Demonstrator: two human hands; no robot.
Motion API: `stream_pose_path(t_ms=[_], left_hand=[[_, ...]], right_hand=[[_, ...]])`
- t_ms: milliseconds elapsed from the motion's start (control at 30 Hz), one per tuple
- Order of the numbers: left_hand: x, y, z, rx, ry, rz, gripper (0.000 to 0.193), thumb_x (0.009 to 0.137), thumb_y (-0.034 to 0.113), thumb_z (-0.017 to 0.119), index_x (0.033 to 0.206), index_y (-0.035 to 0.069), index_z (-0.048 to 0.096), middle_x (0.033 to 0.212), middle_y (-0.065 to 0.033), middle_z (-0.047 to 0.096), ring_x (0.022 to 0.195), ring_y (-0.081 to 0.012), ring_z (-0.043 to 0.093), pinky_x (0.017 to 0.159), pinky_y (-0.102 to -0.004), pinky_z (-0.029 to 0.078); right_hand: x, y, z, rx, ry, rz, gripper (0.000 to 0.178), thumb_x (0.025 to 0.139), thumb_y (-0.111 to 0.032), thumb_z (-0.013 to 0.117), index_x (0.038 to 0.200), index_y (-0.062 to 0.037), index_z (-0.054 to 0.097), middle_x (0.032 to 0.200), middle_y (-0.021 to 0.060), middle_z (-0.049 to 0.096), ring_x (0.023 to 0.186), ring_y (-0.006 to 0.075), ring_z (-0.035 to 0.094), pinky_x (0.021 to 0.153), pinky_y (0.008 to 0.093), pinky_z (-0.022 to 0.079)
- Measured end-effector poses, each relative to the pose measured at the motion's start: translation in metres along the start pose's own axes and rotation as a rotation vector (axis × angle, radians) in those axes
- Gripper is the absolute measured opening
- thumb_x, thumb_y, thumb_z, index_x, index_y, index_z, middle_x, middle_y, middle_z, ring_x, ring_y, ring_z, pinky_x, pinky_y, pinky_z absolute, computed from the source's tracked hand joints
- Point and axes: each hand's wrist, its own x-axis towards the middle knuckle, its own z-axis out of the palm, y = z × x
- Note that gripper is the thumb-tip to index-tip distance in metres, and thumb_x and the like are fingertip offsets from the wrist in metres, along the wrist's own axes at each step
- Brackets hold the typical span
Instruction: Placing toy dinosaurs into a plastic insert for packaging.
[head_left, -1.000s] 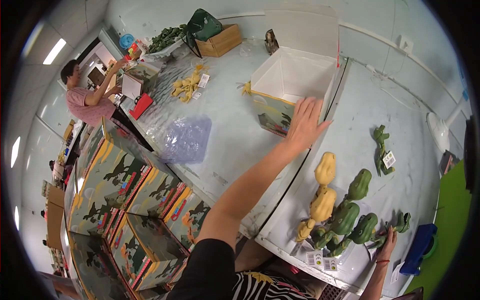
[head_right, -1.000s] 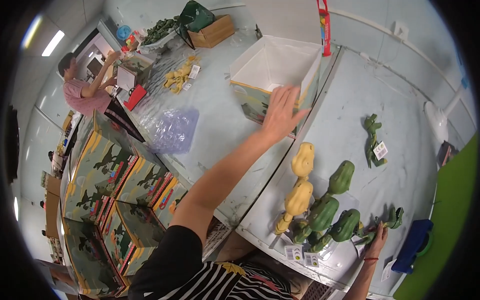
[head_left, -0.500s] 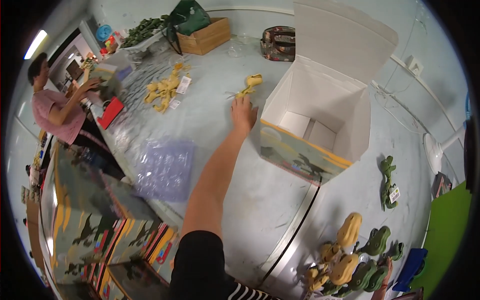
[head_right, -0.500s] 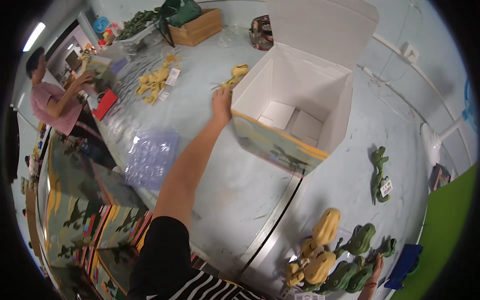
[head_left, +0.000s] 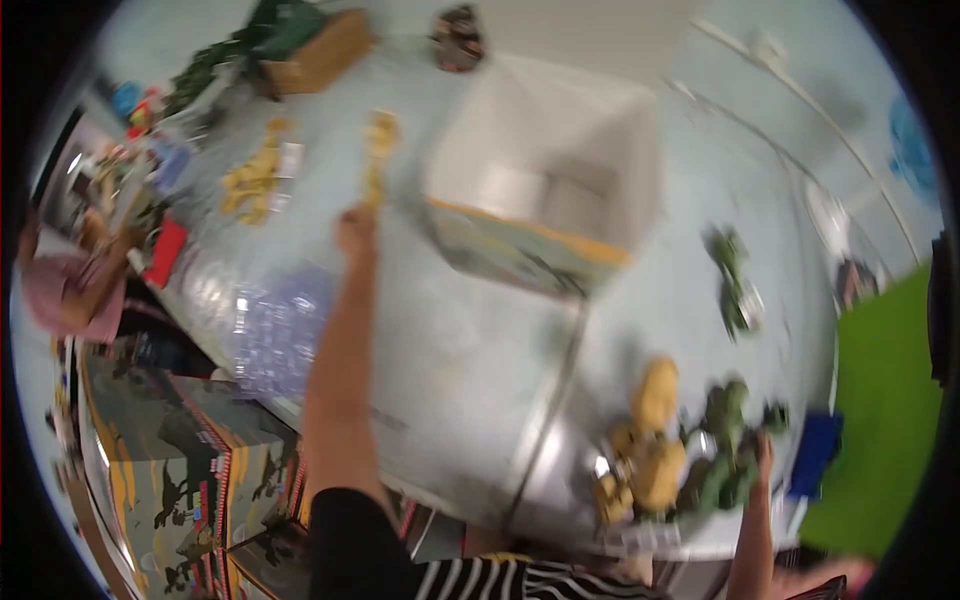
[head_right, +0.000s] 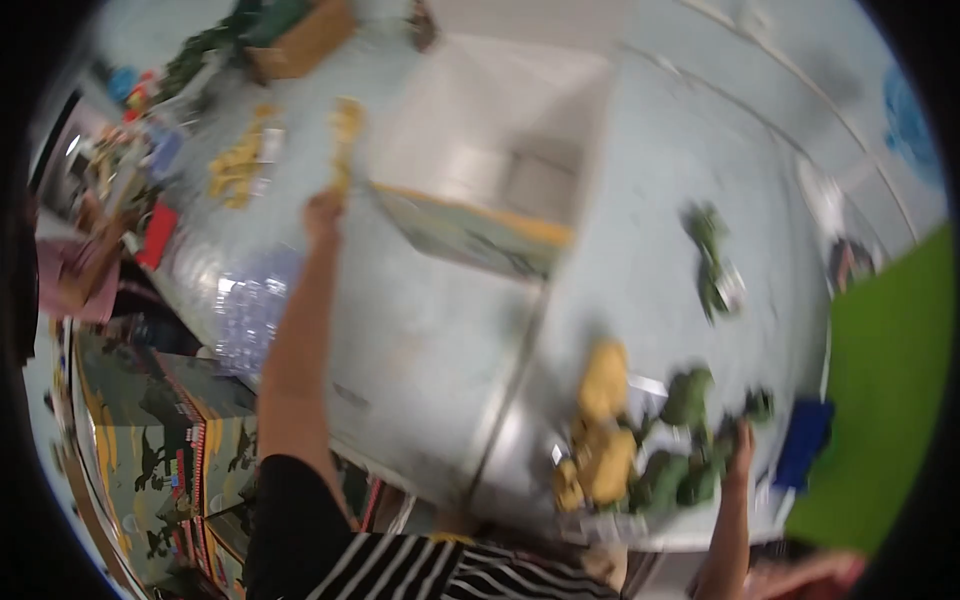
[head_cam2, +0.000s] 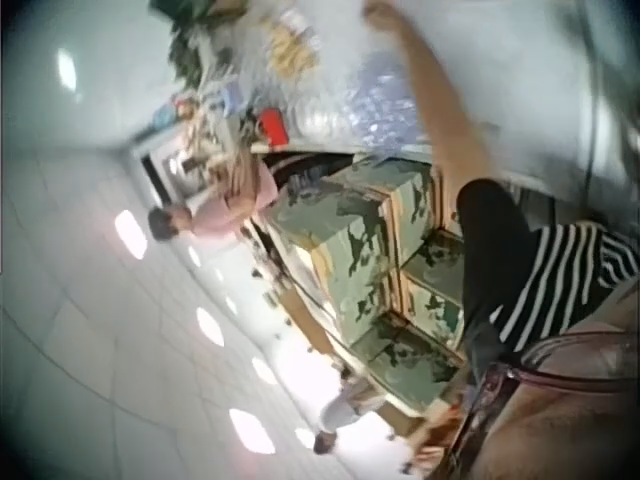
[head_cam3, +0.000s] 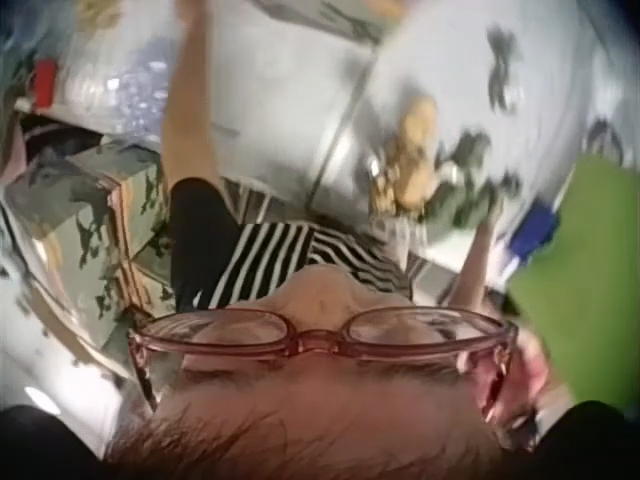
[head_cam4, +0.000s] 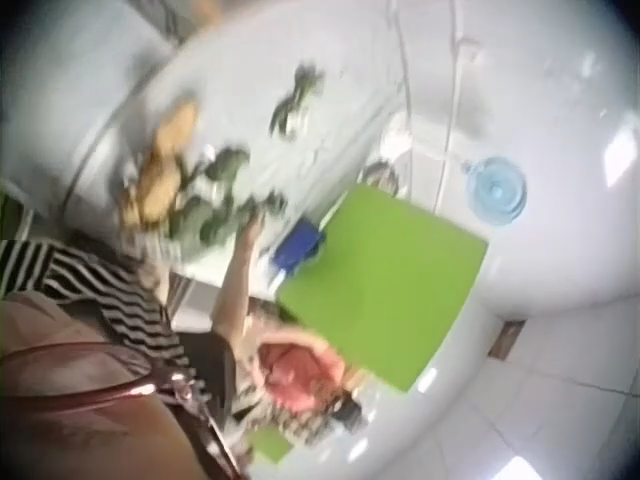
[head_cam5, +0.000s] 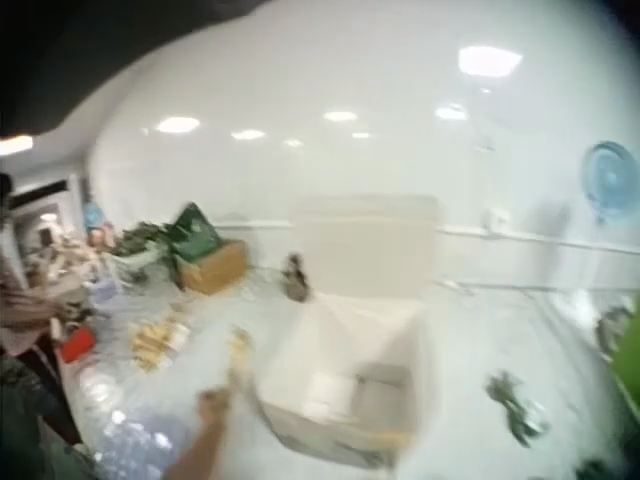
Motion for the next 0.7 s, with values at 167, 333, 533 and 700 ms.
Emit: stream_pose_path(t_ms=[167,333,533,700], left_hand=[[-0.083,0.076,-0.105,-1.492,-0.12,-0.425,0.03,0.094,0.016,0.048,0.112,-0.008,0.045,0.105,-0.0162,0.054,0.09,-0.0224,0.055,0.083,-0.0314,0.05],[-0.22,0.141,-0.21,-1.869,-0.81,-0.142,0.027,0.094,0.014,0.048,0.114,-0.004,0.046,0.104,-0.0137,0.056,0.086,-0.022,0.055,0.075,-0.0279,0.051],[-0.41,0.311,-0.264,-1.486,-0.73,-0.512,0.029,0.094,0.024,0.048,0.115,0.005,0.049,0.098,-0.0058,0.058,0.078,-0.015,0.055,0.061,-0.0256,0.046],[-0.535,0.357,-0.241,-1.221,-1.611,-0.68,0.028,0.094,0.033,0.044,0.095,0.005,0.048,0.086,-0.0059,0.055,0.067,-0.0139,0.052,0.053,-0.026,0.039]], right_hand=[[0.004,-0.028,0.009,-0.061,0.135,-0.048,0.036,0.088,-0.043,0.055,0.092,-0.0072,0.06,0.076,0.0031,0.059,0.067,0.0109,0.056,0.059,0.0252,0.046],[-0.017,-0.043,-0.015,-0.97,0.452,-0.453,0.05,0.086,-0.044,0.056,0.105,0.0018,0.056,0.095,0.02,0.06,0.094,0.0328,0.057,0.083,0.0391,0.044],[-0.163,-0.107,0.006,-0.513,0.038,-0.721,0.052,0.085,-0.029,0.061,0.123,0.0021,0.044,0.119,0.0161,0.051,0.115,0.0281,0.047,0.094,0.036,0.037],[-0.263,-0.131,0.029,-0.006,-0.623,-0.814,0.058,0.086,-0.019,0.059,0.132,0.004,0.032,0.129,0.0142,0.043,0.12,0.0231,0.044,0.099,0.0335,0.034]])
